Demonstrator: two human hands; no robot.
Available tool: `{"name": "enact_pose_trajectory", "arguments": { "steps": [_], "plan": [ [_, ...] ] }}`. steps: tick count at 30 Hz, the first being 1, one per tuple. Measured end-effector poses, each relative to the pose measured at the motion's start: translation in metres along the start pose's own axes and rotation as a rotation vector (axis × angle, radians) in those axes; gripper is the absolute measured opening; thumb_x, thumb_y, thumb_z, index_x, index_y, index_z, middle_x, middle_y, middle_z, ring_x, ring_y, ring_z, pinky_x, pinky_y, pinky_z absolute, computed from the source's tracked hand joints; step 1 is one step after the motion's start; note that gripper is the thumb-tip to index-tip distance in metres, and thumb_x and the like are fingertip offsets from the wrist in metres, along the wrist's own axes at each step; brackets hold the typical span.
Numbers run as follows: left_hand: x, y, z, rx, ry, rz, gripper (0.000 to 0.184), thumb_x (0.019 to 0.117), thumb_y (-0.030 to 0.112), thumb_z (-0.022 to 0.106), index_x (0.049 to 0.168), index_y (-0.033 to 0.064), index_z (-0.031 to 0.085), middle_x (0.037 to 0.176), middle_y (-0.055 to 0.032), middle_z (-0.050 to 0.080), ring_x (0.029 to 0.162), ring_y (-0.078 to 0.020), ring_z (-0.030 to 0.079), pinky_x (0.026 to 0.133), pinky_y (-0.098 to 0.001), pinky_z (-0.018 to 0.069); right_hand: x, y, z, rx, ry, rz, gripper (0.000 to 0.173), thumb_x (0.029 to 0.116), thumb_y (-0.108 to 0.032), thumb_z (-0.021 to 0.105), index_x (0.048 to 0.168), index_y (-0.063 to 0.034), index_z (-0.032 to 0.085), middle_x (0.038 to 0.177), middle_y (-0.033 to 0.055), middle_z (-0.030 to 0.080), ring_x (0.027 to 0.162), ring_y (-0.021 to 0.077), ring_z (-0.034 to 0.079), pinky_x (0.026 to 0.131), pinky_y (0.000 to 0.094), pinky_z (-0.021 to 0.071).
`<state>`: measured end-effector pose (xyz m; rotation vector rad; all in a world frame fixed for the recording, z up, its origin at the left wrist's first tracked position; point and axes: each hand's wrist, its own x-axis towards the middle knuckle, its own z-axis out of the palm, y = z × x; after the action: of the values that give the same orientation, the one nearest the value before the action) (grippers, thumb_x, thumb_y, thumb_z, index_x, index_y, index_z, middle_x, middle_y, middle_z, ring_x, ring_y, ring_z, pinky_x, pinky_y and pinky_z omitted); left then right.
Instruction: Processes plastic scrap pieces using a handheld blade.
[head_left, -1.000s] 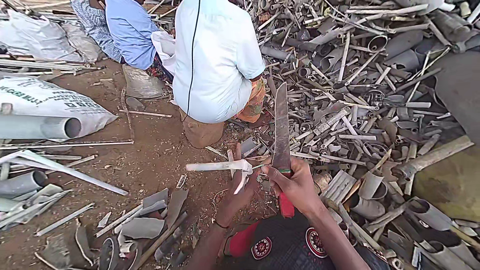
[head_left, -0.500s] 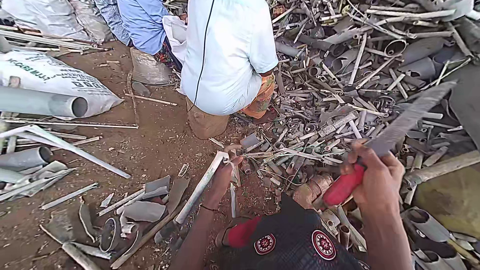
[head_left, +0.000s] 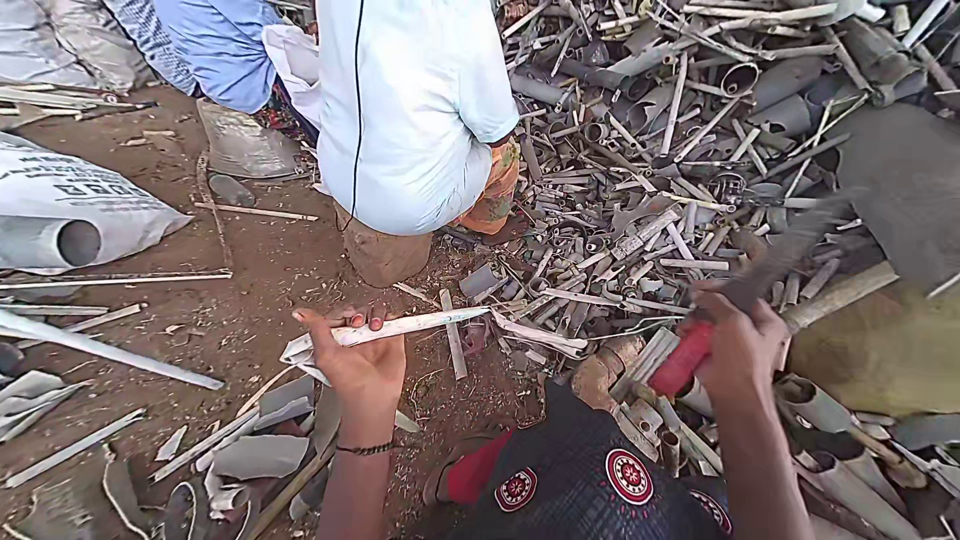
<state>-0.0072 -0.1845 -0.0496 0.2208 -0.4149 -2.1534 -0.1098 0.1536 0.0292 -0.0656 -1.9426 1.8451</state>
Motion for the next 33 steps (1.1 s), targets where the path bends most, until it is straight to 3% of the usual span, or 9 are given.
{"name": "enact_pose_trajectory", "arguments": {
  "steps": [7, 10, 12, 15, 21, 25, 27, 30, 33],
  "plan": [
    [-0.005, -0.004, -0.014, -0.256, -0.266, -0.198, 0.071, 0.1086, 0.05, 0.019, 0.061, 0.0142, 0.058, 0.046, 0.0056, 0.047, 0.039, -0.006, 0.049, 0.041, -0.0217, 0.0455, -0.033, 0.017, 0.069, -0.036, -0.854, 0.328, 0.031, 0.0921, 0.005, 0.052, 0.117, -0.0014, 0.069, 0.08, 0.0046, 0.069, 0.048, 0.0085, 0.058, 0.044, 0.0235, 0.0502],
    [-0.006, -0.006, -0.019, -0.253, -0.31, -0.199, 0.067, 0.1084, 0.047, 0.023, 0.065, 0.0127, 0.062, 0.047, 0.0051, 0.049, 0.039, -0.0062, 0.049, 0.041, -0.0223, 0.0456, -0.039, 0.027, 0.074, -0.036, -1.292, 0.403, 0.041, 0.086, 0.002, 0.053, 0.123, -0.0072, 0.069, 0.103, 0.0032, 0.074, 0.051, 0.0047, 0.057, 0.046, 0.0225, 0.0493],
    [-0.004, -0.005, -0.019, -0.219, -0.309, -0.193, 0.065, 0.1087, 0.046, 0.023, 0.066, 0.0137, 0.061, 0.048, 0.0056, 0.049, 0.039, -0.006, 0.049, 0.041, -0.0219, 0.0453, -0.047, 0.024, 0.08, -0.196, -1.415, 0.411, 0.032, 0.0891, 0.003, 0.058, 0.117, -0.0063, 0.069, 0.091, 0.0013, 0.07, 0.049, 0.0044, 0.055, 0.046, 0.0215, 0.0488],
    [-0.001, -0.001, -0.022, -0.21, -0.369, -0.247, 0.064, 0.1084, 0.045, 0.026, 0.067, 0.0137, 0.063, 0.049, 0.0056, 0.05, 0.04, -0.006, 0.05, 0.042, -0.0225, 0.0458, -0.056, 0.019, 0.083, -0.347, -1.375, 0.339, 0.017, 0.0928, -0.001, 0.063, 0.108, -0.0043, 0.07, 0.077, -0.0001, 0.064, 0.048, 0.0036, 0.052, 0.047, 0.0202, 0.0478],
    [0.002, 0.011, -0.029, -0.361, -0.679, -0.435, 0.044, 0.0989, 0.047, 0.054, 0.079, 0.0103, 0.07, 0.053, 0.0071, 0.052, 0.044, -0.0057, 0.054, 0.044, -0.0219, 0.0454, -0.031, 0.017, 0.056, -0.429, -1.36, 0.303, 0.007, 0.0915, -0.005, 0.068, 0.098, -0.0055, 0.069, 0.07, -0.0022, 0.065, 0.048, 0.0016, 0.054, 0.047, 0.0177, 0.0453],
    [0.003, 0.018, -0.027, -0.383, -0.739, -0.377, 0.042, 0.0977, 0.045, 0.056, 0.08, 0.0097, 0.069, 0.053, 0.006, 0.052, 0.043, -0.0066, 0.053, 0.043, -0.0216, 0.0431, -0.019, 0.016, 0.036, -0.371, -1.047, 0.157, 0.007, 0.0903, -0.006, 0.067, 0.097, -0.0042, 0.069, 0.074, -0.0022, 0.068, 0.05, 0.0017, 0.055, 0.048, 0.0194, 0.0475],
    [0.008, 0.022, -0.03, -0.375, -0.682, -0.288, 0.047, 0.1009, 0.046, 0.049, 0.079, 0.0088, 0.067, 0.053, 0.0054, 0.051, 0.043, -0.0069, 0.052, 0.043, -0.0223, 0.0443, -0.008, 0.008, 0.021, -0.59, -0.776, -0.006, 0.01, 0.0926, -0.012, 0.069, 0.097, -0.0034, 0.071, 0.078, 0.0022, 0.067, 0.059, 0.0085, 0.058, 0.058, 0.0293, 0.052],
    [0.016, 0.027, -0.035, -0.272, -0.528, -0.09, 0.066, 0.1072, 0.048, 0.022, 0.072, 0.0097, 0.063, 0.051, 0.0033, 0.051, 0.041, -0.0089, 0.05, 0.043, -0.0247, 0.0454, 0.01, 0.006, -0.008, -0.843, -0.329, -0.094, 0.015, 0.0924, -0.012, 0.071, 0.095, 0.0029, 0.073, 0.082, 0.0203, 0.069, 0.078, 0.0349, 0.066, 0.075, 0.058, 0.0502],
    [0.02, 0.027, -0.037, -0.121, -0.383, 0.056, 0.07, 0.1085, 0.041, 0.008, 0.066, 0.0127, 0.055, 0.047, 0.0034, 0.047, 0.038, -0.009, 0.047, 0.041, -0.0247, 0.0447, 0.024, 0.025, -0.036, -0.711, -0.08, -0.013, 0.015, 0.0943, -0.016, 0.071, 0.1, -0.0027, 0.072, 0.075, 0.0084, 0.068, 0.059, 0.0168, 0.063, 0.06, 0.0393, 0.0552]
  ]
}}
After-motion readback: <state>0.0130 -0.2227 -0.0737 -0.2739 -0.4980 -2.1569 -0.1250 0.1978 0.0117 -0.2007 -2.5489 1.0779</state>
